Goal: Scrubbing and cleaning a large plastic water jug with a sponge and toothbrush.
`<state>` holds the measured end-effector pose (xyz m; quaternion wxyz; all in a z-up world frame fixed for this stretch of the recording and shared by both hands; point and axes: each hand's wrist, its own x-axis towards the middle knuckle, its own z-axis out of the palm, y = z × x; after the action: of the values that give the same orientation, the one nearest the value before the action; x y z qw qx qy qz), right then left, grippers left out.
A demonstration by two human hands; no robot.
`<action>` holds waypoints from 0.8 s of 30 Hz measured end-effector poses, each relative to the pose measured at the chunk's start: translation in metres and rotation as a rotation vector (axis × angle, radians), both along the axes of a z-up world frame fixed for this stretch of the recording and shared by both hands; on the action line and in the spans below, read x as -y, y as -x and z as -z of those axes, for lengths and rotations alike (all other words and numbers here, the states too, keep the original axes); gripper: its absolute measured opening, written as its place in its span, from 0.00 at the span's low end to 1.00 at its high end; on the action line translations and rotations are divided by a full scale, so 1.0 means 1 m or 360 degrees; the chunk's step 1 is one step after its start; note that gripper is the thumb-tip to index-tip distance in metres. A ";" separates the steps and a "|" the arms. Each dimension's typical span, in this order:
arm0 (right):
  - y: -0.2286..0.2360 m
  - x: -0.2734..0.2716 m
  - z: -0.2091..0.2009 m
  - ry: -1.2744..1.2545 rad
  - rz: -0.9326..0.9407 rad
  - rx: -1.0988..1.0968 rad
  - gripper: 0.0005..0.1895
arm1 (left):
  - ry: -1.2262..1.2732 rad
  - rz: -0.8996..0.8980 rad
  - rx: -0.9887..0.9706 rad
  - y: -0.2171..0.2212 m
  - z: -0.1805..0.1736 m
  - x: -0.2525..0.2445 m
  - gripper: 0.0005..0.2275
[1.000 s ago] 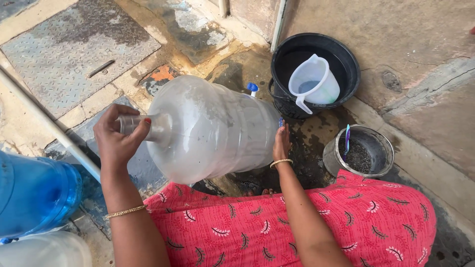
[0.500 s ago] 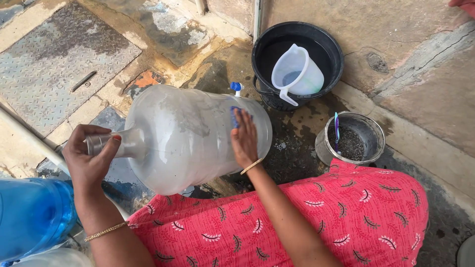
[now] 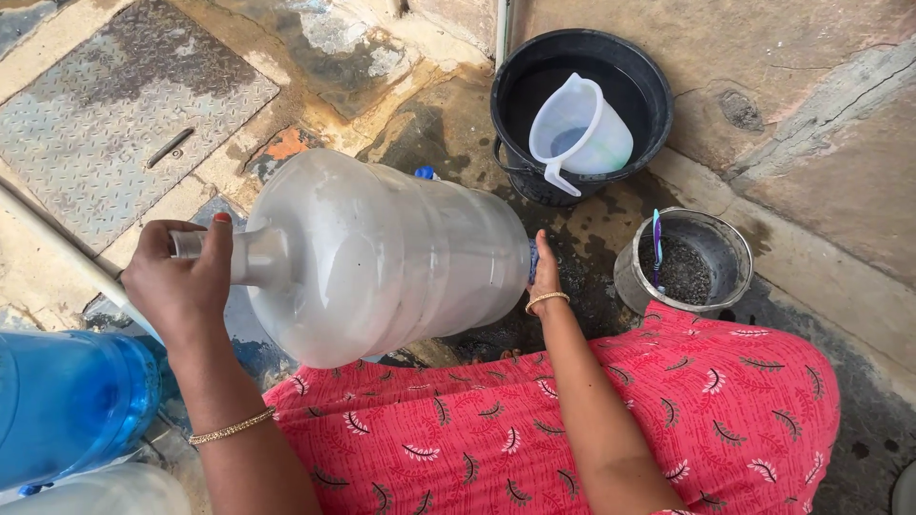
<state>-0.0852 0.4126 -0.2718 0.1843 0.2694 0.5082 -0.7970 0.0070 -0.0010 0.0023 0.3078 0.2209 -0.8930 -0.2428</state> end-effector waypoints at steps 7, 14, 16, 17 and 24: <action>-0.047 0.118 -0.131 -0.1282 -0.0462 -0.1440 0.44 | -0.0107 0.0079 0.0049 0.002 -0.013 -0.001 0.16; -0.100 0.148 -0.159 -0.1337 -0.0703 -0.1983 0.50 | -0.0195 0.0002 0.0009 -0.004 -0.007 0.005 0.14; -0.066 0.124 -0.104 -0.1494 -0.0256 -0.1283 0.53 | -0.0222 0.0093 0.0005 -0.007 -0.007 0.005 0.14; -0.047 0.105 -0.068 -0.1496 -0.0276 -0.1295 0.53 | -0.0232 0.0073 0.0000 -0.006 -0.006 0.006 0.14; -0.015 0.084 -0.043 -0.1238 -0.0207 -0.0752 0.52 | 0.0185 -0.0027 -0.0078 0.018 -0.005 -0.022 0.14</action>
<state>-0.0700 0.3282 -0.2290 -0.0017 0.0970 0.8136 -0.5733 -0.0109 0.0211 0.0076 0.3438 0.2042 -0.8959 -0.1934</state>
